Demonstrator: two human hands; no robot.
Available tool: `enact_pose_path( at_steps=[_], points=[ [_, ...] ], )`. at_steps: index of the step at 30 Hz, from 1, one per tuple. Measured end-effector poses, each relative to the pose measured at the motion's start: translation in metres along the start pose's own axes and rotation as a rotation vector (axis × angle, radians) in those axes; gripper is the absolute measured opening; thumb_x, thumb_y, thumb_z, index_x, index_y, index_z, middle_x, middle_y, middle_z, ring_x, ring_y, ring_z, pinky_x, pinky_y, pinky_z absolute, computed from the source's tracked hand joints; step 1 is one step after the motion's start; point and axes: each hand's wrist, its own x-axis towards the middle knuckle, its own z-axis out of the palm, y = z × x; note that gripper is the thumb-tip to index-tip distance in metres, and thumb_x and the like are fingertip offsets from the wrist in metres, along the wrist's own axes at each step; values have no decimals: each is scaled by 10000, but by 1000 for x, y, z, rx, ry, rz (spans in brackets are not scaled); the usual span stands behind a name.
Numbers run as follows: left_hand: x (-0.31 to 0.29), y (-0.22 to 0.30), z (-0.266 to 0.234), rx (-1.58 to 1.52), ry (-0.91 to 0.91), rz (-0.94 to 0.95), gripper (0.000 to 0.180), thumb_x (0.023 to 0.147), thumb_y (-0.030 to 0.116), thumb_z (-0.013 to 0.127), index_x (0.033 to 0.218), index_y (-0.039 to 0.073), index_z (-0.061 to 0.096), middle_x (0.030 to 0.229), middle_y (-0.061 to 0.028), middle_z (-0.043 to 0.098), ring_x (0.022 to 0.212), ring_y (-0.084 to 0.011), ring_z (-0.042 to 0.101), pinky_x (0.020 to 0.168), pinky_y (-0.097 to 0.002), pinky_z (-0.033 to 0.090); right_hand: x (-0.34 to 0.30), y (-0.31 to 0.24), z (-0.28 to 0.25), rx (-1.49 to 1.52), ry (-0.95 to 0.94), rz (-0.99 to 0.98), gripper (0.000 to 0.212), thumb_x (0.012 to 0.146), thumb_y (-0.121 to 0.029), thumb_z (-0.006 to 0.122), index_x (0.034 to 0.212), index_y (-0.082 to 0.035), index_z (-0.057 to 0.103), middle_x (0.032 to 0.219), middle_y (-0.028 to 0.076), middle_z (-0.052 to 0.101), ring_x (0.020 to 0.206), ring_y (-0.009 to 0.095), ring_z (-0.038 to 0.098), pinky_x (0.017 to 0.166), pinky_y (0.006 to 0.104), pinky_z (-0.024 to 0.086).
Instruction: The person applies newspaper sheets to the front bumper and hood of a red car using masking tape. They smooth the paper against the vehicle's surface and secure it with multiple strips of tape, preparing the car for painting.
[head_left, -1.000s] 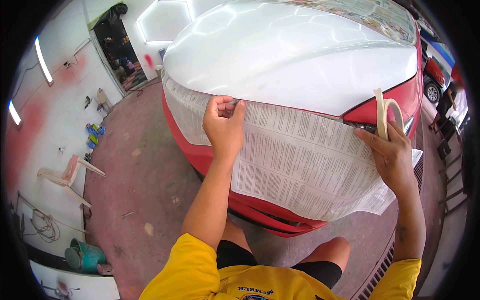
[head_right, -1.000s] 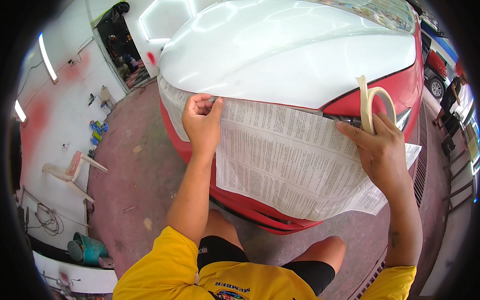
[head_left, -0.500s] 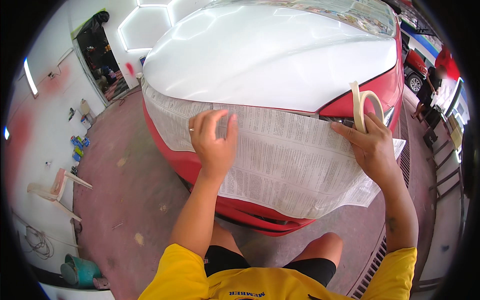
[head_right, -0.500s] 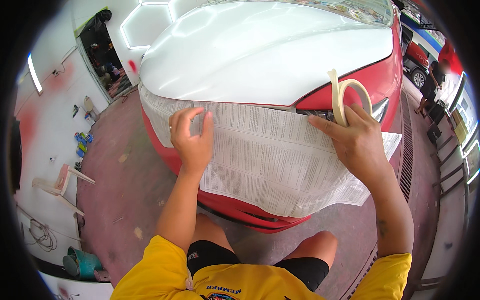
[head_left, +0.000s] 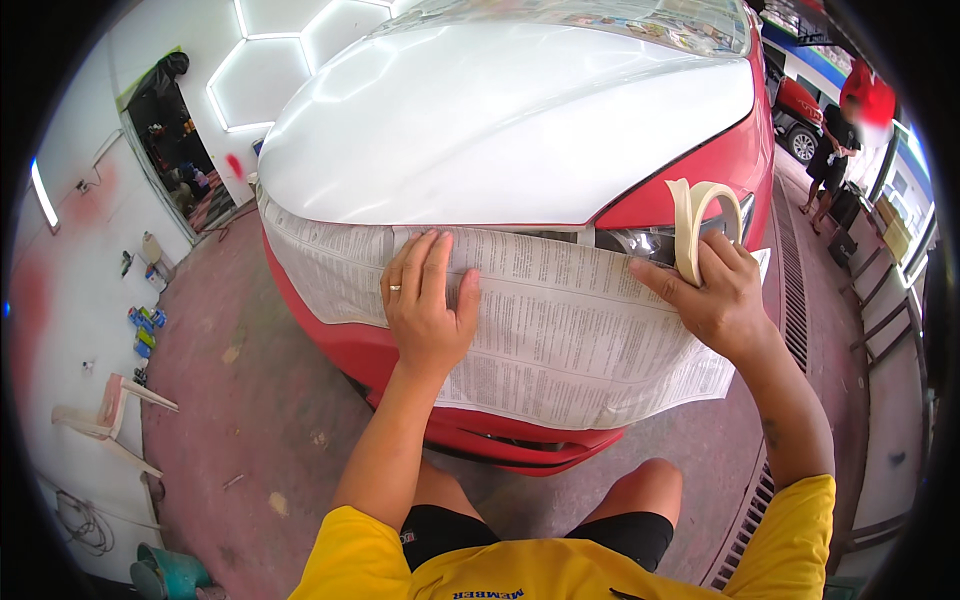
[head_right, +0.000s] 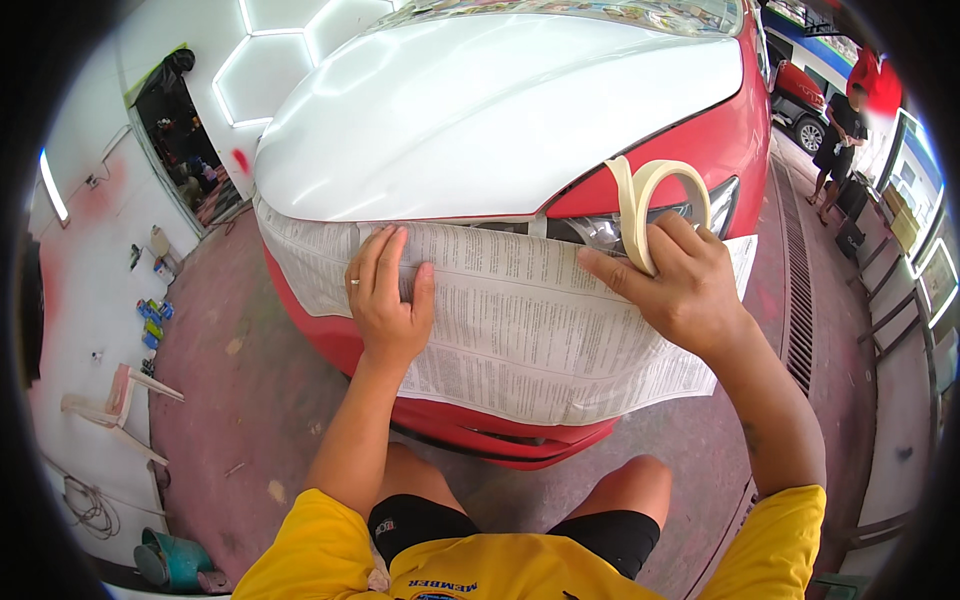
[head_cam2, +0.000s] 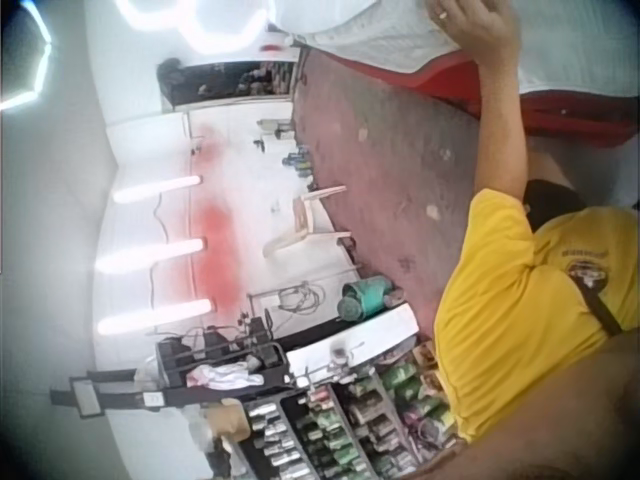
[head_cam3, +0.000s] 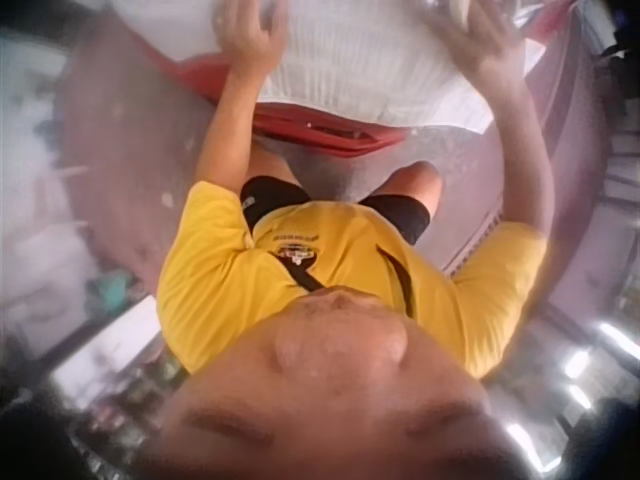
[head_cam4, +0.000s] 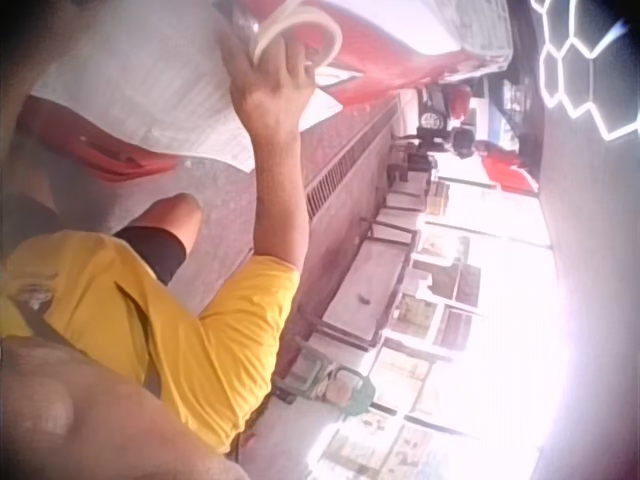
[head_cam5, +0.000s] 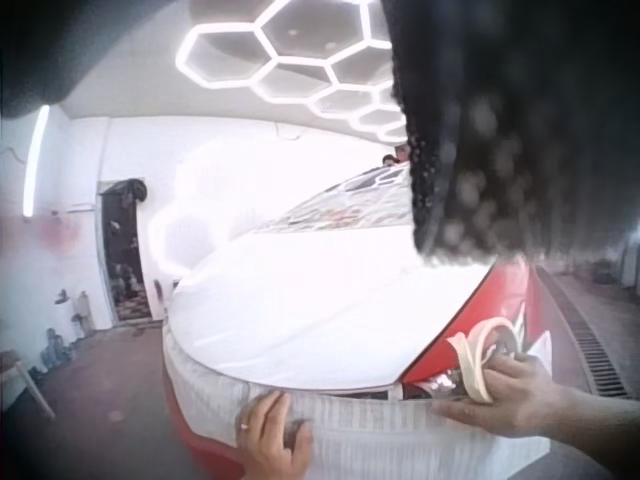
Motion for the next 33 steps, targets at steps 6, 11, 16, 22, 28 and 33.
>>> enact_pose_path(
  at_steps=[6, 11, 16, 22, 28, 33],
  points=[
    [-4, 2, -1, 97, -29, -15, 503, 1053, 276, 701, 1470, -4, 682, 1463, -180, 680, 1396, -391, 607, 1176, -523, 448, 9, 3, 5, -30, -62, 73, 434, 855, -142, 801, 1267, -262, 865, 847, 0, 564, 810, 178, 600, 613, 342, 528],
    [-5, 8, -4, 140, -105, 8, 485, 1087, 302, 649, 1536, 122, 678, 1531, -176, 605, 1438, -401, 558, 1199, -543, 420, 8, 4, 8, -39, -96, 88, 425, 870, -143, 787, 1270, -266, 861, 867, -4, 568, 840, 179, 606, 640, 351, 531],
    [-4, 13, -9, 164, -139, 7, 479, 1089, 312, 646, 1554, 203, 684, 1543, -175, 558, 1447, -407, 524, 1207, -553, 403, 10, 4, 9, -23, -88, 80, 479, 838, -98, 786, 1283, -257, 863, 847, 10, 515, 806, 198, 577, 632, 367, 510],
    [6, 2, -17, 200, -85, 2, 366, 1052, 296, 718, 1397, 199, 793, 1408, -128, 633, 1330, -355, 583, 1130, -508, 443, 7, 5, 7, -61, -126, 83, 416, 890, -150, 755, 1277, -273, 846, 875, -1, 558, 859, 185, 611, 658, 359, 539],
    [43, -21, -22, 145, 142, 17, 226, 808, 202, 980, 1001, 144, 877, 1019, 3, 717, 1012, -250, 634, 926, -416, 506, 6, 4, 12, -52, -106, 79, 392, 903, -140, 739, 1256, -279, 841, 853, -4, 525, 851, 191, 603, 655, 368, 541],
    [83, 6, -1, -99, 19, 222, 266, 761, 210, 1007, 982, 156, 869, 969, 24, 707, 976, -222, 628, 869, -389, 495, 3, 6, 12, -43, -100, 83, 409, 903, -129, 739, 1271, -280, 832, 854, -1, 527, 848, 193, 601, 662, 368, 550]
  ],
)
